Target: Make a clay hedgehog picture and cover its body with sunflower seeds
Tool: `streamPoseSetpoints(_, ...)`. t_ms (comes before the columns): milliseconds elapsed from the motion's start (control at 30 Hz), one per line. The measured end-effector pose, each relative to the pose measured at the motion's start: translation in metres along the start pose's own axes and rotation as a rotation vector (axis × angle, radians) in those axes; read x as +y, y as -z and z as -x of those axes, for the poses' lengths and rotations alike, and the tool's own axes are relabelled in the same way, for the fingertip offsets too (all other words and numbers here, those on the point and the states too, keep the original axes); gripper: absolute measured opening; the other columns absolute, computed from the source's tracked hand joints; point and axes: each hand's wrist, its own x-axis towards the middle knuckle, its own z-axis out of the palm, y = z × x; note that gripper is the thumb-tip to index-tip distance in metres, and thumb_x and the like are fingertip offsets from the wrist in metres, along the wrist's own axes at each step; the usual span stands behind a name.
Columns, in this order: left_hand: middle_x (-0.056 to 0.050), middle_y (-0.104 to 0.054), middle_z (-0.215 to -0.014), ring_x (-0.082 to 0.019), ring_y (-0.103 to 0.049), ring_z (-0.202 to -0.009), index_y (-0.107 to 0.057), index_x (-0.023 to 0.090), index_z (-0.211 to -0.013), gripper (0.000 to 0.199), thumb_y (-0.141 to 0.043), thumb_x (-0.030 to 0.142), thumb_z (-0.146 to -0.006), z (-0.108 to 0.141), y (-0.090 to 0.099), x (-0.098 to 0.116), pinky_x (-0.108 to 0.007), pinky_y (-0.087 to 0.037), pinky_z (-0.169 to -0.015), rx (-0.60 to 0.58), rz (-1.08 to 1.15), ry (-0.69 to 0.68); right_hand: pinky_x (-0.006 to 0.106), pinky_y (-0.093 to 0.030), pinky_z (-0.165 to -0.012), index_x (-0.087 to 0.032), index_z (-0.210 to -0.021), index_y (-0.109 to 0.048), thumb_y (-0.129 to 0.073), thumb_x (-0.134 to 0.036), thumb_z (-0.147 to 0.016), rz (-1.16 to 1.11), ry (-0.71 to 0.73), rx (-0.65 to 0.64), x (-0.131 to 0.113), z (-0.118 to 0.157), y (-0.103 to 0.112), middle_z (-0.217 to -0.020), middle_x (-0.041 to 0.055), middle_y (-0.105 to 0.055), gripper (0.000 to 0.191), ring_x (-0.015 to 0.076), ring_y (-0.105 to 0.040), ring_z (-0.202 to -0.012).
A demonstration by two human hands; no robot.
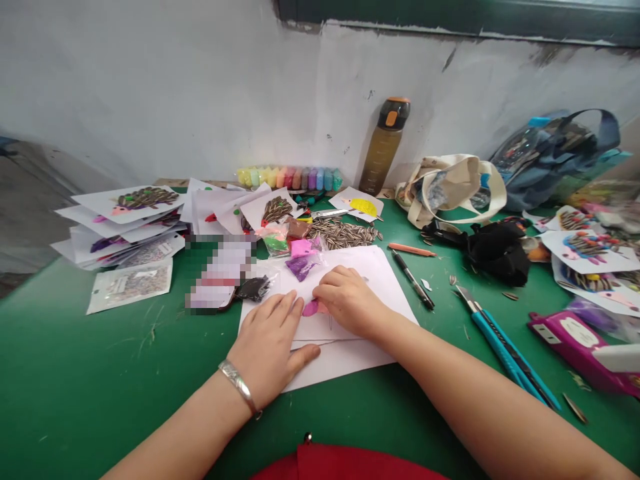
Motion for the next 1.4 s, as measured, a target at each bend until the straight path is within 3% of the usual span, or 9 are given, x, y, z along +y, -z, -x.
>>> streamPoseSetpoints(933,-0.014,-0.045,-0.144,-0.033,-0.037,-0.132,-0.047,0.012,-0.136,0.068,-0.053,0.055,-0.085,0.001,0.004,0.0,-0.048,-0.034,-0.104,-0.008,0.048,0.019,0.032,-0.029,-0.075,-0.019,-0.084,-0.067,-0.055,-0.015,-0.089,-0.024,0.008,-0.021,-0.009,-0.003,-0.003,-0.084,0.0043,-0.062,0.015,0.0194,-0.046,-0.087)
streamPoseSetpoints(1400,-0.013,-0.041,-0.147,-0.033,-0.036,-0.133,-0.044,0.011,-0.139,0.072,-0.052,0.056,-0.084,0.0,0.003,-0.001,-0.049,-0.034,-0.105,-0.039,0.059,0.034,0.031,-0.031,-0.076,-0.021,-0.089,-0.068,-0.051,-0.014,-0.091,-0.116,0.117,-0.058,-0.007,-0.01,-0.001,-0.087,0.0035,-0.063,0.019,0.0186,-0.048,-0.088)
